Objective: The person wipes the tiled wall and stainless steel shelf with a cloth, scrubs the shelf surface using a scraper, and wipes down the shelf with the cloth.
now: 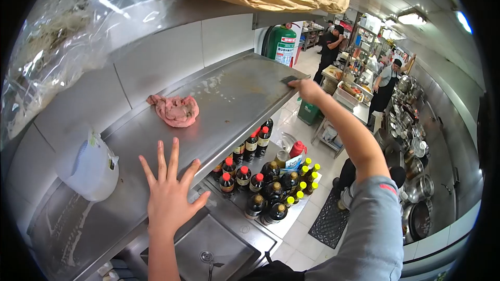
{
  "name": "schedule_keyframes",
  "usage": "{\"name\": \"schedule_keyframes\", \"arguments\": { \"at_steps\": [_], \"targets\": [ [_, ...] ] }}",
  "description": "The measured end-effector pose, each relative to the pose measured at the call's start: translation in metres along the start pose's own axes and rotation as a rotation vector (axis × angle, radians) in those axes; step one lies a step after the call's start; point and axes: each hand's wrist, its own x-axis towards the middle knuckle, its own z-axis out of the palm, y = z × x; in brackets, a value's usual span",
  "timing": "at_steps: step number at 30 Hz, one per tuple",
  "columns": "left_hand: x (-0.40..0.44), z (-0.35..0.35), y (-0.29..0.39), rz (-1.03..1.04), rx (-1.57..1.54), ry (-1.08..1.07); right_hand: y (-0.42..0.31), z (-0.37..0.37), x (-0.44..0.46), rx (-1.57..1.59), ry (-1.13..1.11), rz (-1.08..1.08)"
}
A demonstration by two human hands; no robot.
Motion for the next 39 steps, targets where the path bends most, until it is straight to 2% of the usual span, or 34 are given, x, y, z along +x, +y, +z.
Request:
{"name": "schedule_keyframes", "arguments": {
  "at_steps": [1,4,6,7,8,9,11,12,13,15,17,18,19,21,23,25,27,29,31,33,35,36,39],
  "targets": [
    [-0.001,0.000,-0.001,0.004,-0.007,0.003,0.004,-0.003,0.008,0.003,0.034,0.105],
    [-0.005,0.000,-0.004,0.017,-0.025,0.014,-0.008,0.005,0.025,-0.228,-0.148,0.290],
    [-0.003,0.001,-0.007,0.023,-0.027,0.025,-0.016,0.013,0.003,-0.048,0.003,0.027],
    [-0.004,0.004,-0.008,0.023,-0.023,0.019,-0.041,0.007,-0.010,-0.052,-0.074,0.033],
    [-0.003,0.006,-0.008,0.025,-0.018,0.013,-0.056,0.005,-0.027,0.048,0.021,-0.175],
    [-0.003,0.007,-0.008,0.021,-0.025,0.018,-0.064,0.007,-0.035,-0.017,0.065,-0.253],
    [-0.005,0.005,-0.008,0.012,-0.029,0.015,-0.039,-0.002,-0.021,-0.045,0.014,-0.203],
    [-0.005,0.006,-0.007,0.017,-0.037,0.015,-0.025,-0.005,-0.013,0.009,-0.001,-0.028],
    [-0.005,0.006,-0.008,0.018,-0.042,0.013,0.009,0.004,0.005,0.012,0.028,-0.008],
    [-0.008,0.004,-0.010,0.011,-0.044,0.014,0.006,0.014,0.018,0.085,0.046,0.194],
    [-0.006,0.004,-0.010,0.021,-0.049,0.028,-0.017,0.014,0.008,-0.024,0.009,0.133],
    [-0.005,0.004,-0.010,0.018,-0.049,0.026,-0.030,0.009,-0.005,-0.022,-0.003,-0.026],
    [-0.005,0.004,-0.010,0.014,-0.052,0.022,-0.035,0.012,-0.015,-0.150,0.028,-0.150],
    [-0.004,0.004,-0.009,0.007,-0.053,0.014,-0.036,0.003,-0.019,-0.005,0.014,-0.135],
    [-0.005,0.003,-0.009,-0.004,-0.058,0.008,0.020,0.016,0.003,0.099,0.060,0.020],
    [-0.002,0.005,-0.007,0.001,-0.068,0.025,0.021,0.010,0.022,0.095,0.072,0.206],
    [-0.008,0.003,-0.011,0.004,-0.056,0.008,0.017,0.026,0.028,-0.002,0.041,0.233],
    [-0.004,0.005,-0.010,0.013,-0.059,0.019,-0.014,0.014,-0.002,0.038,0.048,-0.010],
    [-0.001,0.007,-0.008,0.003,-0.067,0.020,-0.036,0.020,-0.023,-0.002,0.171,-0.233],
    [-0.003,0.005,-0.009,-0.004,-0.056,0.004,-0.031,0.001,-0.019,0.090,0.068,-0.140],
    [-0.003,0.002,-0.008,0.001,-0.050,-0.007,0.017,0.012,0.008,0.093,0.072,0.017],
    [-0.003,0.002,-0.007,0.000,-0.054,0.009,0.019,0.014,0.018,0.080,0.078,0.079],
    [-0.004,0.002,-0.009,0.006,-0.058,0.029,-0.025,0.008,0.008,-0.065,-0.017,0.153]
  ]
}}
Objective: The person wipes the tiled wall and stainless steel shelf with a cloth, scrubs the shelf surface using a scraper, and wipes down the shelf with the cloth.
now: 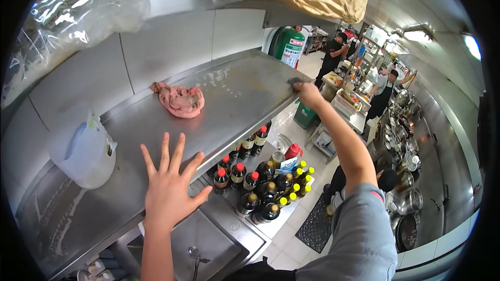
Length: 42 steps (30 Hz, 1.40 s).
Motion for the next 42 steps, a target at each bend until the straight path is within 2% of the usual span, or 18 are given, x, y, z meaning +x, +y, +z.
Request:
{"name": "schedule_keyframes", "arguments": {
  "at_steps": [2,4,8,10,12,13,17,20,23,26,27,30,33,34,36,38,40,42],
  "targets": [
    [0.000,0.002,0.000,-0.003,-0.012,-0.012,-0.020,-0.004,-0.031,0.101,0.062,-0.311],
    [0.001,0.000,0.001,0.001,0.000,-0.025,-0.018,-0.009,-0.035,0.187,0.073,-0.285],
    [-0.001,-0.001,0.000,0.008,0.003,-0.020,0.020,0.002,0.017,0.142,0.015,0.058],
    [-0.004,-0.002,-0.001,0.004,0.001,-0.020,0.000,0.007,0.006,0.036,0.023,0.037],
    [0.001,-0.001,0.000,0.005,-0.007,-0.004,-0.022,0.005,-0.019,0.020,0.022,-0.207],
    [0.001,-0.002,0.000,0.005,-0.008,-0.010,-0.033,0.001,-0.039,-0.043,0.169,-0.405],
    [-0.002,0.000,-0.001,0.000,-0.008,-0.004,0.034,0.016,0.005,0.112,0.108,-0.146],
    [-0.003,0.000,-0.002,0.006,-0.015,0.017,0.009,0.015,0.023,0.062,-0.002,0.136],
    [-0.001,0.002,-0.002,-0.006,-0.010,-0.008,-0.032,0.008,-0.024,0.002,0.128,-0.475],
    [-0.001,0.001,-0.001,-0.011,-0.007,-0.005,-0.011,-0.007,-0.016,0.203,0.009,-0.224],
    [-0.002,0.000,-0.001,-0.009,-0.010,0.000,0.021,0.011,0.008,0.133,0.063,-0.108],
    [-0.004,-0.001,-0.002,-0.002,-0.016,0.011,-0.002,0.004,0.017,0.016,-0.024,0.101],
    [-0.002,0.000,-0.001,-0.015,-0.021,-0.010,-0.033,0.007,-0.021,0.080,0.088,-0.359],
    [-0.001,0.001,-0.001,-0.014,-0.020,0.000,-0.033,0.008,-0.027,0.010,0.132,-0.397],
    [-0.002,0.002,-0.001,-0.015,-0.011,0.011,-0.017,-0.011,-0.018,0.205,-0.015,-0.188],
    [-0.003,0.003,0.000,-0.008,-0.020,0.014,0.015,-0.002,0.005,0.160,0.090,-0.071],
    [-0.006,0.000,-0.003,-0.010,-0.021,0.009,-0.006,-0.005,0.012,-0.053,-0.050,0.065],
    [-0.003,0.000,-0.002,-0.003,-0.037,-0.001,-0.011,0.007,-0.003,0.015,0.021,-0.240]
  ]
}}
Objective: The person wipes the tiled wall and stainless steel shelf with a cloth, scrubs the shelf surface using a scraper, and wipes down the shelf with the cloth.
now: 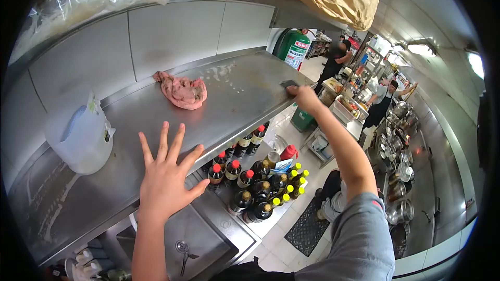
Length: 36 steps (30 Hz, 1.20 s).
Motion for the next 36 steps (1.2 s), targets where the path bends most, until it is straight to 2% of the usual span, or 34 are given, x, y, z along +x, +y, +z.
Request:
{"name": "schedule_keyframes", "arguments": {
  "at_steps": [2,4,5,6,8,12,14,16,17,20,21,22,24,26,28,30,32,36],
  "targets": [
    [0.002,0.000,0.000,-0.003,0.004,0.008,-0.026,-0.007,-0.027,-0.024,0.119,-0.172],
    [0.001,0.001,0.001,0.000,0.010,0.006,-0.007,-0.030,-0.023,0.189,-0.053,0.054],
    [0.001,0.001,0.001,0.003,0.014,0.012,0.021,-0.021,-0.013,0.149,-0.033,0.144],
    [0.000,-0.001,0.000,0.005,0.021,0.017,0.049,-0.009,-0.007,0.051,0.043,0.087],
    [-0.002,0.000,-0.002,0.002,0.020,0.030,0.033,-0.001,-0.004,0.001,0.084,0.201],
    [-0.002,0.001,-0.003,-0.004,-0.005,0.018,-0.012,-0.011,-0.031,0.040,0.069,-0.133],
    [-0.002,0.001,-0.002,-0.001,0.003,0.025,-0.003,-0.018,-0.033,0.087,0.084,-0.145],
    [-0.003,0.001,-0.001,-0.002,0.003,0.021,0.057,0.002,-0.012,0.017,0.114,0.041],
    [-0.002,0.001,-0.001,-0.005,0.000,0.019,0.054,0.000,-0.009,-0.036,0.146,0.116],
    [-0.005,0.001,-0.002,-0.006,-0.007,0.007,0.022,0.006,-0.002,-0.138,0.013,0.232],
    [-0.002,0.001,-0.003,0.000,-0.016,0.018,-0.004,-0.006,-0.021,0.046,0.071,0.086],
    [-0.001,0.002,-0.002,-0.006,-0.013,0.017,-0.021,-0.004,-0.031,0.093,0.111,-0.086],
    [-0.001,0.001,-0.001,-0.018,0.000,0.013,-0.065,-0.011,-0.051,0.082,0.135,-0.178],
    [-0.002,0.000,0.000,-0.014,0.007,0.016,-0.044,-0.020,-0.042,0.132,0.083,-0.139],
    [-0.002,0.000,0.001,-0.003,0.009,0.018,0.006,-0.015,-0.019,0.129,0.079,0.119],
    [-0.002,0.000,0.000,-0.001,0.012,0.024,0.025,-0.009,0.009,0.000,0.072,0.237],
    [-0.003,0.001,-0.003,0.011,0.025,0.026,-0.008,-0.010,0.026,-0.120,-0.155,0.236],
    [-0.003,0.004,-0.003,0.013,0.024,0.034,-0.125,0.002,0.010,0.152,0.158,-0.148]
  ]
}}
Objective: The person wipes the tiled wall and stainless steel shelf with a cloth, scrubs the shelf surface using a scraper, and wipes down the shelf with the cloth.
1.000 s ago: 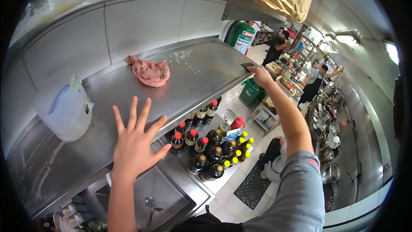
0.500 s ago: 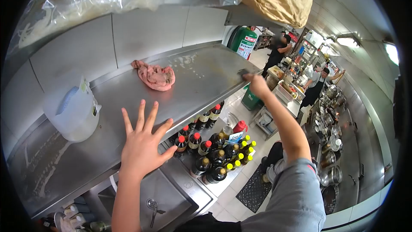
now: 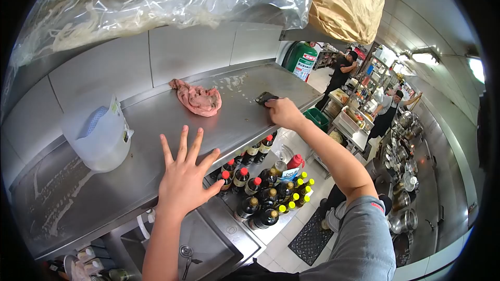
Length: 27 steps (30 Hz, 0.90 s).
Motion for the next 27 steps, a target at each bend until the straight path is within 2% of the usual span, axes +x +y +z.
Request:
{"name": "schedule_keyframes", "arguments": {
  "at_steps": [3,6,9,10,12,14,17,19,20,21,24,26,27],
  "targets": [
    [-0.001,-0.001,0.000,0.002,0.005,-0.006,-0.031,-0.019,0.010,0.014,-0.111,0.211],
    [-0.001,-0.001,-0.001,0.015,0.005,-0.009,-0.015,0.003,0.019,-0.035,-0.033,0.187],
    [-0.001,0.000,-0.001,0.003,0.025,-0.020,-0.016,0.015,0.031,-0.014,0.016,0.285],
    [0.000,0.000,-0.001,0.004,0.030,-0.024,-0.006,0.024,0.039,-0.084,-0.043,0.253],
    [0.000,0.000,-0.002,0.010,0.044,-0.031,0.043,0.045,0.064,-0.222,-0.153,0.187],
    [0.002,0.002,-0.004,0.016,0.047,-0.041,0.098,0.053,0.089,-0.454,-0.320,0.320],
    [0.003,0.002,-0.004,0.022,0.048,-0.050,0.186,0.100,0.135,-0.251,-0.306,0.433],
    [0.002,0.001,-0.004,0.019,0.058,-0.056,0.095,0.106,0.154,-0.185,-0.274,0.266],
    [0.004,0.002,-0.003,0.018,0.056,-0.052,0.037,0.094,0.144,-0.052,-0.165,0.048],
    [0.005,0.002,-0.002,0.020,0.057,-0.052,0.008,0.112,0.147,-0.057,-0.123,-0.181],
    [0.003,0.001,0.000,0.027,0.056,-0.066,-0.013,0.086,0.129,-0.002,-0.190,-0.303],
    [0.003,0.001,-0.002,0.023,0.063,-0.048,0.029,0.055,0.133,0.098,-0.392,0.339],
    [0.003,0.000,-0.003,0.033,0.067,-0.051,0.107,0.089,0.140,-0.172,-0.207,0.176]
  ]
}}
